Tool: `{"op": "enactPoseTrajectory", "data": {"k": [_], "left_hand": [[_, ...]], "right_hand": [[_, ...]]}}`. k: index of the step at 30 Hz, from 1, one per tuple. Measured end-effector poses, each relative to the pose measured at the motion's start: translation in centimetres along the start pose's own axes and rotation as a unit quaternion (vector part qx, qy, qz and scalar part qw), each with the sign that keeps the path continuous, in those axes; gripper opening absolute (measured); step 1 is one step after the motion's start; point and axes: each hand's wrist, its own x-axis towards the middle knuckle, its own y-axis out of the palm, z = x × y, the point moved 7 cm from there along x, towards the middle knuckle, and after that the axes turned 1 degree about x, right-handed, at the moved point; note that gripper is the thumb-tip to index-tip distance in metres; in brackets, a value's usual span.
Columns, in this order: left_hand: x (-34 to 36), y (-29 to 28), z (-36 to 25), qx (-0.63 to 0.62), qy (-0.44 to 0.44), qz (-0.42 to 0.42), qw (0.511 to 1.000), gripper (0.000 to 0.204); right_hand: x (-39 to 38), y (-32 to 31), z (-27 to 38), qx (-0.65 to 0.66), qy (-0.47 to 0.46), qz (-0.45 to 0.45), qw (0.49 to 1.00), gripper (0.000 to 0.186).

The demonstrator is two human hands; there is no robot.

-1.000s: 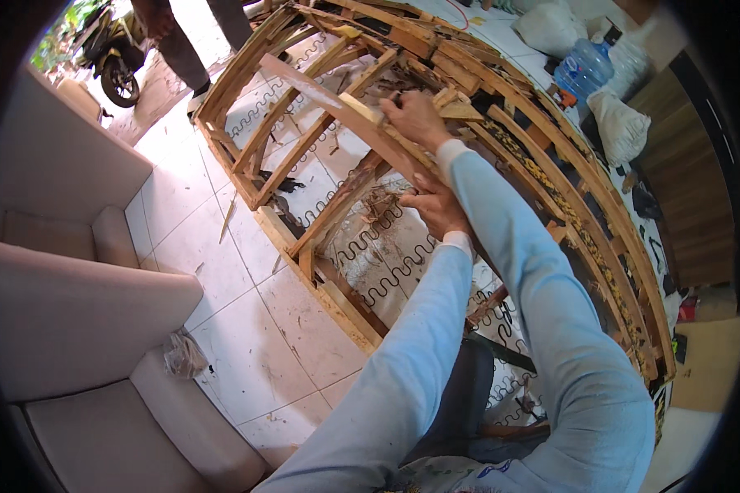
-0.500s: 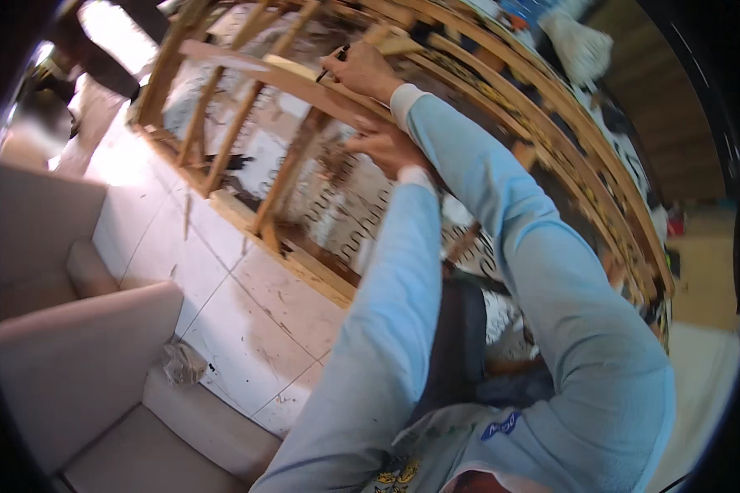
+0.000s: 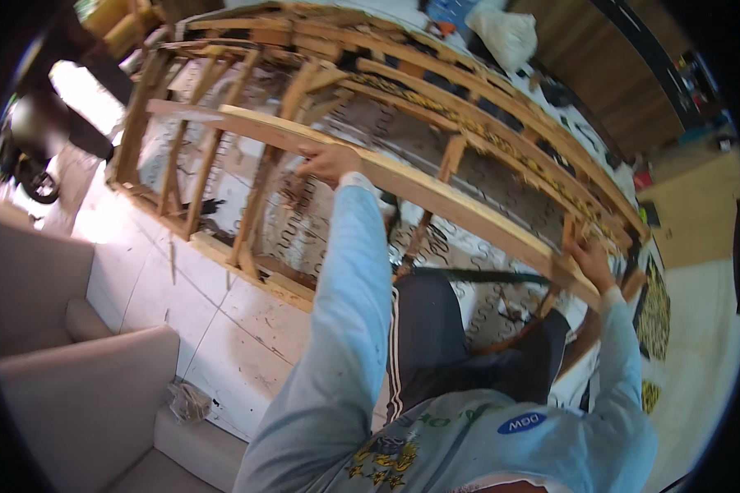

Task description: Replacing or repairing a wooden slat on a sofa frame using a saw.

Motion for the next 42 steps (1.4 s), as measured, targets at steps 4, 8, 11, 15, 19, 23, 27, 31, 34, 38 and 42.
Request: {"op": "enactPoseTrajectory", "data": {"k": [4, 8, 11, 15, 19, 23, 27, 31, 34, 38, 42], "left_hand": [[-4.6, 0.3, -1.5, -0.008, -0.01, 0.047, 0.999, 0.047], [-1.2, -0.3, 1.3, -0.029, -0.064, 0.122, 0.99, 0.048], [-2.9, 0.3, 1.3, -0.001, -0.055, 0.183, 0.982, 0.062], [3.6, -3.0, 5.0, -0.009, -0.114, 0.115, 0.987, 0.074], [2.0, -7.5, 6.9, -0.04, -0.069, 0.181, 0.98, 0.071], [2.2, -12.9, 9.1, -0.134, -0.074, 0.135, 0.979, 0.06], [1.7, -14.0, 14.6, -0.131, -0.121, 0.164, 0.97, 0.06], [2.4, -14.4, 16.7, -0.1, -0.074, 0.24, 0.963, 0.051], [-0.3, -14.1, 15.8, -0.089, -0.093, 0.306, 0.943, 0.048], [-2.5, -14.7, 13.3, -0.154, -0.094, 0.311, 0.933, 0.04], [-6.0, -14.7, 9.7, -0.197, -0.049, 0.37, 0.907, 0.04]], "right_hand": [[-3.8, -2.9, -10.9, 0.04, -0.057, -0.151, 0.986, 0.029], [-7.4, 3.6, 0.7, -0.086, -0.196, -0.185, 0.959, 0.045], [-9.7, 5.8, 0.3, -0.187, -0.197, -0.245, 0.931, 0.048], [-11.7, 7.4, 1.2, -0.186, -0.191, -0.246, 0.932, 0.048], [-16.2, 5.8, 0.1, -0.169, -0.203, -0.263, 0.928, 0.049], [-19.3, 6.7, -0.7, -0.131, -0.22, -0.221, 0.941, 0.049], [-21.3, 8.4, -2.8, -0.094, -0.206, -0.194, 0.955, 0.049], [-21.7, 9.3, -3.4, -0.05, -0.166, -0.182, 0.968, 0.049], [-22.0, 9.9, -4.6, -0.039, -0.16, -0.186, 0.969, 0.049], [-22.4, 10.8, -5.4, -0.025, -0.151, -0.165, 0.974, 0.051], [-23.4, 11.2, -5.3, 0.029, -0.161, -0.139, 0.977, 0.047]]}}
